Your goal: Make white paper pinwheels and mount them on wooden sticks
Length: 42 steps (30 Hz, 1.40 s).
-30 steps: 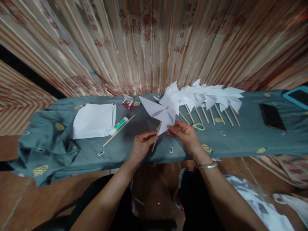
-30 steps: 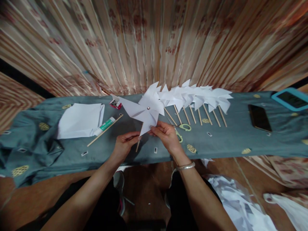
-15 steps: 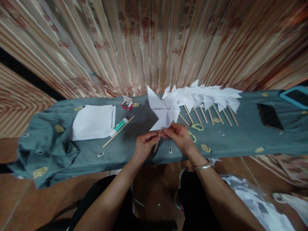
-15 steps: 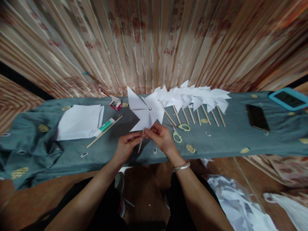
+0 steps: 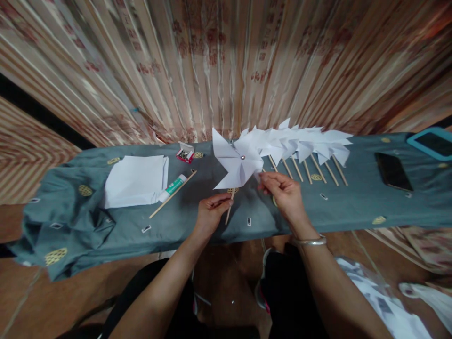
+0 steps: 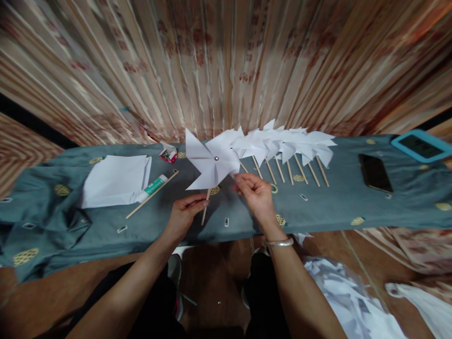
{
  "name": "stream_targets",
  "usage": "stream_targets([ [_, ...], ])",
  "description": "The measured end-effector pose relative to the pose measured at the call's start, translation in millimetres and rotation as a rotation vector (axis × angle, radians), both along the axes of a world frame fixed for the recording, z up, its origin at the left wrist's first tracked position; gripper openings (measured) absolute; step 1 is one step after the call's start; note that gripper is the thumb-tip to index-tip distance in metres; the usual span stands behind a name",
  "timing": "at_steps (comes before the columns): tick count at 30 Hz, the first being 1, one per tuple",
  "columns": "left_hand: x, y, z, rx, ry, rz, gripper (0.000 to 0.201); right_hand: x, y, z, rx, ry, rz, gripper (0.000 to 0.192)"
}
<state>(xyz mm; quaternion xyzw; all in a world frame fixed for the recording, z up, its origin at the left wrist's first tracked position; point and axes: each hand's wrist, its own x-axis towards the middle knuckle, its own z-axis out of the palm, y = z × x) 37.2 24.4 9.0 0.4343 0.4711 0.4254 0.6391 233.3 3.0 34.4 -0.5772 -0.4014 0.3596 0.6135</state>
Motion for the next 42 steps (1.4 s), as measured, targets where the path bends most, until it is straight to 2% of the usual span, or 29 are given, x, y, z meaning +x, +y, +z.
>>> stream_targets([
  [2, 0, -1, 0.6, -0.011, -0.009, -0.002, 0.027, 12, 5, -7.5, 0.058, -0.002, -0.163, 0.034],
  [4, 0, -2, 1.1, -0.021, -0.017, -0.015, 0.027, 19, 9, -15.2, 0.082, -0.002, -0.205, 0.039],
  [9, 1, -3, 1.9, -0.02, -0.013, -0.032, 0.027, 16, 12, -22.8, 0.053, 0.055, -0.102, 0.042],
  [12, 0, -2, 2.7, -0.029, -0.017, -0.005, 0.028, 10, 9, -17.5, 0.03, 0.087, -0.089, 0.036],
  [18, -2, -1, 5.1, -0.038, -0.036, 0.028, 0.026, -5, 6, -5.7, -0.022, 0.13, -0.078, 0.036],
  [33, 1, -1, 2.0, -0.025, -0.074, 0.047, 0.024, -31, -1, -0.6, -0.078, 0.239, 0.116, 0.039],
  [37, 4, -1, 1.0, -0.025, -0.093, 0.032, 0.025, -36, -1, -4.7, -0.065, 0.157, 0.153, 0.038],
  [42, 5, -3, 2.3, -0.011, -0.107, 0.001, 0.025, -43, -5, -7.6, 0.013, -0.101, 0.155, 0.03],
])
